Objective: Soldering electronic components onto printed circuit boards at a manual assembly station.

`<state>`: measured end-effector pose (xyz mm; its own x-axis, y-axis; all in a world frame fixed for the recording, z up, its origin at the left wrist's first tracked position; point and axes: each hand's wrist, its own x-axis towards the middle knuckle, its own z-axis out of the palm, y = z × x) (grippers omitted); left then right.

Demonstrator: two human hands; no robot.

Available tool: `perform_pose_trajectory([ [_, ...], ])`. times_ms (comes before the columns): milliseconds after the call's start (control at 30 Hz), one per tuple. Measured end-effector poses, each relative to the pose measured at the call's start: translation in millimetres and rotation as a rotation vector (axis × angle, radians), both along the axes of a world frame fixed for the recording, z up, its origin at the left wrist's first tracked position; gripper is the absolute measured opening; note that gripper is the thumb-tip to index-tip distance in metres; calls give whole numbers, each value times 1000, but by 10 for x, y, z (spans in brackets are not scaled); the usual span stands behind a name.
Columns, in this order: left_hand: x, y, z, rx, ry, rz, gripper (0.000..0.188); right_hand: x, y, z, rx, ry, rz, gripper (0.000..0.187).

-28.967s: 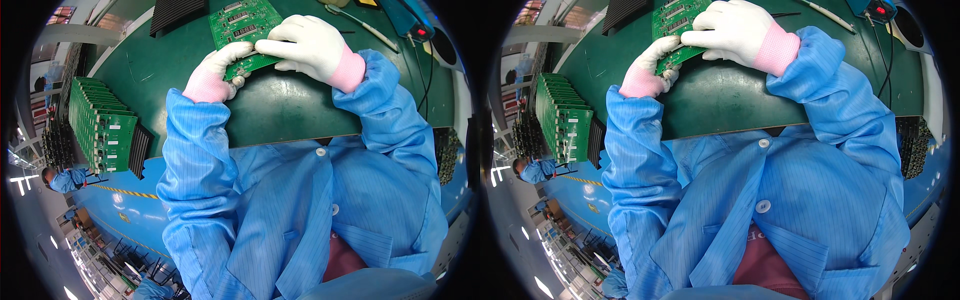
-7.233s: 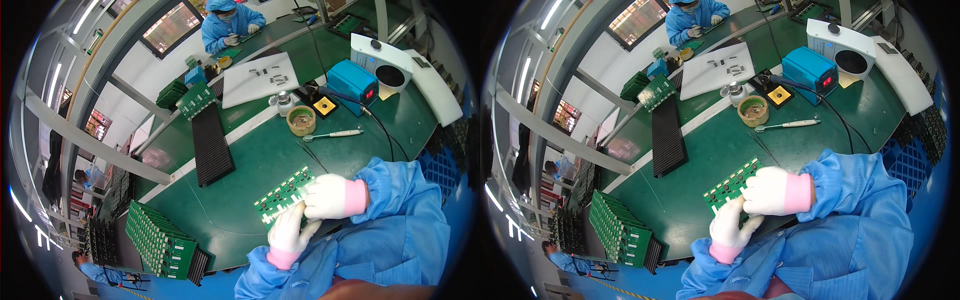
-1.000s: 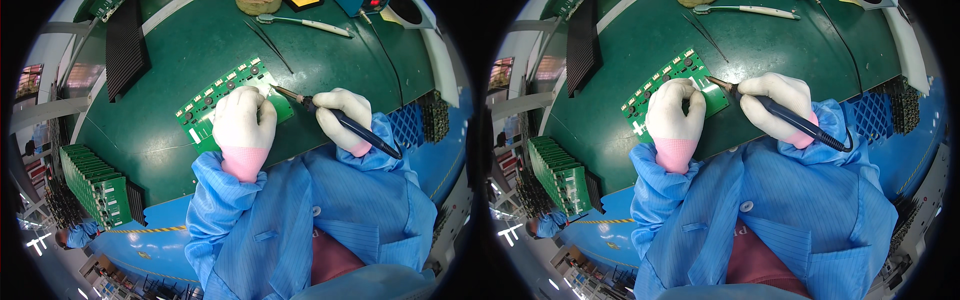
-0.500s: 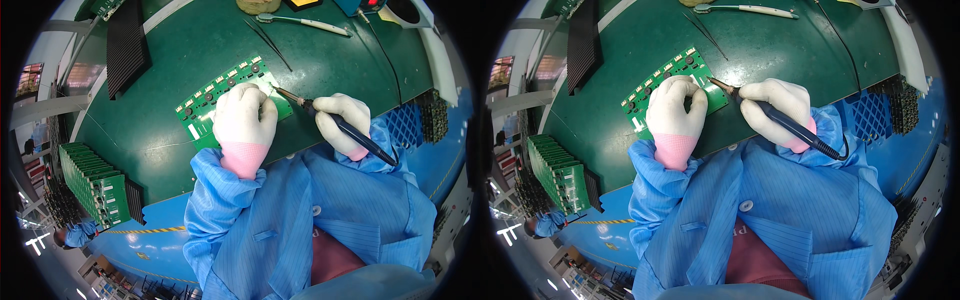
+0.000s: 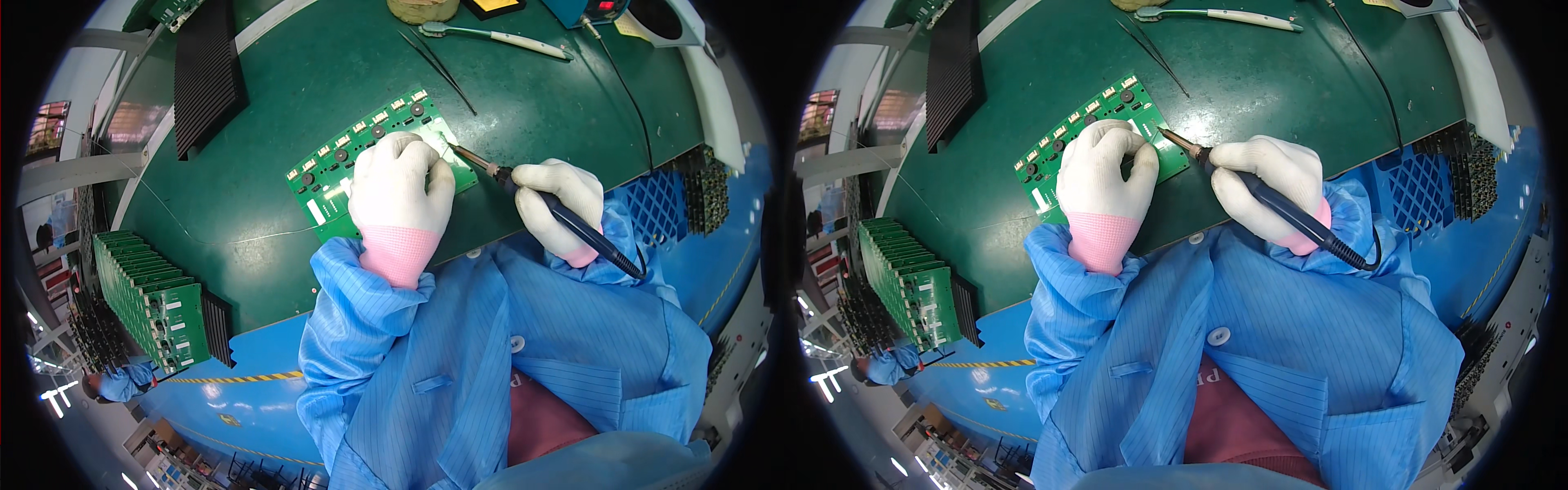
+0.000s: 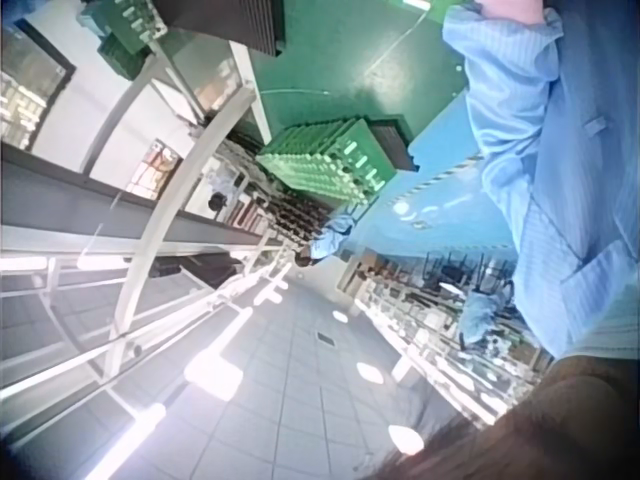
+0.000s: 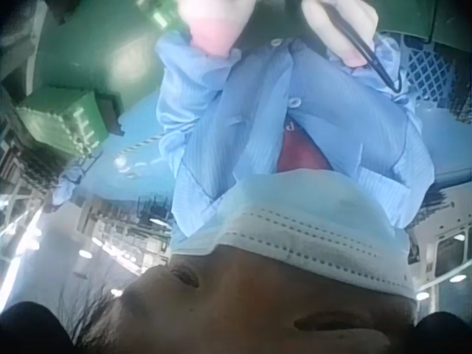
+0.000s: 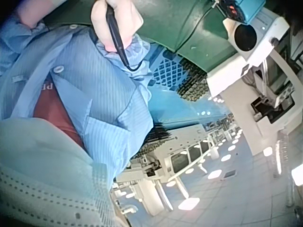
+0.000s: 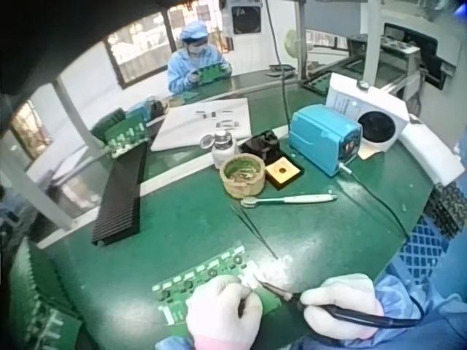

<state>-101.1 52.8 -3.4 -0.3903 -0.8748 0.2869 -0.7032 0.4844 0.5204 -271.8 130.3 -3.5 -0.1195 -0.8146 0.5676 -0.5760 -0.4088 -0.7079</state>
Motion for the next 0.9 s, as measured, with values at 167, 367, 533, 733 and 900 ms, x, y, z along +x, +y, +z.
perform_pose_trajectory([
  [167, 2, 1, 19, -8, -25, 9, 5, 12, 23, 5, 5, -7, -12, 19],
  [367, 72, 12, 29, -4, 66, -51, 7, -50, 36, 92, 108, 63, 2, 25],
  [533, 110, 196, 189, 213, 302, -147, 8, -100, -44, 13, 132, 282, 46, 32],
  [733, 226, 272, 239, 433, 387, -81, 9, -145, -84, -6, 177, 283, 71, 34],
  [900, 218, 155, -86, 163, 360, 56, 11, -123, -63, 149, 191, -77, 144, 33],
])
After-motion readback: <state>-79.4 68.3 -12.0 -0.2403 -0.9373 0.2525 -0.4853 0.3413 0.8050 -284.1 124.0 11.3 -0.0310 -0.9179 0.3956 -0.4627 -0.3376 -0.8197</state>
